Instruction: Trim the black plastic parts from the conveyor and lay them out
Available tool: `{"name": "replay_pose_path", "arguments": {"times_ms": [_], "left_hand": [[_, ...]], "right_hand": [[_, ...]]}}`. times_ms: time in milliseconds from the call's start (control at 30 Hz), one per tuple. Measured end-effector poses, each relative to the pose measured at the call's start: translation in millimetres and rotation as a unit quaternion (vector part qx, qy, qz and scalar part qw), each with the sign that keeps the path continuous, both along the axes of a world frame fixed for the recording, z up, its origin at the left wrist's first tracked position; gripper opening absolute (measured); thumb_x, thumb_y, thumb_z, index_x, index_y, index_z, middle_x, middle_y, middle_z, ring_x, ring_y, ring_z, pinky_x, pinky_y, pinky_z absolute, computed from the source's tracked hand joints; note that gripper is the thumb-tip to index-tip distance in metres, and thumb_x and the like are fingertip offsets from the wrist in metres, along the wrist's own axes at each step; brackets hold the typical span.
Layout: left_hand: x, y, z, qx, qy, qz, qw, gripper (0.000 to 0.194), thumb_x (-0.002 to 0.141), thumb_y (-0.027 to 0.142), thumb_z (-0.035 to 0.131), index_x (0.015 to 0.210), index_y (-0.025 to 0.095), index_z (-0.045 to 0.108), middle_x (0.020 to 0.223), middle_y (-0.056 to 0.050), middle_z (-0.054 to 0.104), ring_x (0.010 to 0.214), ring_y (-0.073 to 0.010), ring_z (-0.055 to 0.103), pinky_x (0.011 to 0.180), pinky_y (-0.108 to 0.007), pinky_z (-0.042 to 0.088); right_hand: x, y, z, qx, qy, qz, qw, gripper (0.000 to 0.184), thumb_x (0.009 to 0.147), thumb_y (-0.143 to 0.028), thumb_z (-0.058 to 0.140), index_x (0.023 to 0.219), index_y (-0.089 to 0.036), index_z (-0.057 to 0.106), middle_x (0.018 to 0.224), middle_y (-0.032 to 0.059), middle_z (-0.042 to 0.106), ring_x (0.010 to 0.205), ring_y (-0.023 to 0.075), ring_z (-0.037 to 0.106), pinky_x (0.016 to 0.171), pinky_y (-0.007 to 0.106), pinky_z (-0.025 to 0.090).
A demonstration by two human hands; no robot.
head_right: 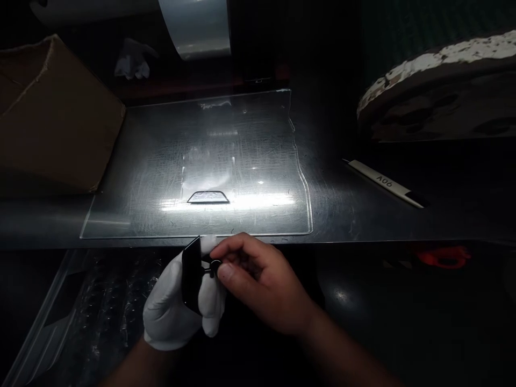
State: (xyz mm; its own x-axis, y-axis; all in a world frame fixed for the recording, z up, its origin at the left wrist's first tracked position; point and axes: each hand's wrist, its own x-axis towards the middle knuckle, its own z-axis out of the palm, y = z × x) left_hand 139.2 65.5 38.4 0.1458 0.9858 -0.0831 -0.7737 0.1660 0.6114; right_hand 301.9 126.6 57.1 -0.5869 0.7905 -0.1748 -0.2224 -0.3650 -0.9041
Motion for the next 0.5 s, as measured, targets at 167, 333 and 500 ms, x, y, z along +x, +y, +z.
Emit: {"name": "replay_pose_path", "arguments": {"times_ms": [167,333,500], "left_hand": [[-1.7,-6.3,-2.8,0.000,0.024,-0.001,1.000,0.060,0.112,0.044,0.025,0.152,0.007,0.049,0.060,-0.004,0.069,0.049,-0.0171,0.068,0.051,-0.024,0.050],[0.4,-9.9,-1.6,0.010,0.002,0.000,1.000,0.062,0.112,0.045,0.021,0.152,0.008,0.050,0.061,-0.004,0.070,0.047,-0.0173,0.068,0.050,-0.025,0.050],[1.2,-10.2,-0.6,0.019,-0.020,-0.003,1.000,0.062,0.113,0.045,0.017,0.152,0.010,0.051,0.062,-0.004,0.071,0.048,-0.0165,0.069,0.050,-0.023,0.052]], "right_hand": [[2.8,7.1,1.7,-0.049,-0.025,0.034,0.998,0.017,0.097,-0.037,0.076,0.107,-0.023,0.076,0.095,0.0016,0.072,0.078,0.0081,0.064,0.071,0.017,0.053],[1.8,5.3,3.8,-0.056,-0.036,0.044,0.997,0.023,0.098,-0.041,0.075,0.104,-0.019,0.076,0.087,0.0023,0.070,0.074,0.0093,0.062,0.067,0.019,0.051],[1.5,3.3,4.8,-0.050,-0.017,0.054,0.997,0.023,0.100,-0.040,0.072,0.102,-0.018,0.075,0.080,0.0005,0.069,0.070,0.0084,0.060,0.064,0.019,0.048]]}}
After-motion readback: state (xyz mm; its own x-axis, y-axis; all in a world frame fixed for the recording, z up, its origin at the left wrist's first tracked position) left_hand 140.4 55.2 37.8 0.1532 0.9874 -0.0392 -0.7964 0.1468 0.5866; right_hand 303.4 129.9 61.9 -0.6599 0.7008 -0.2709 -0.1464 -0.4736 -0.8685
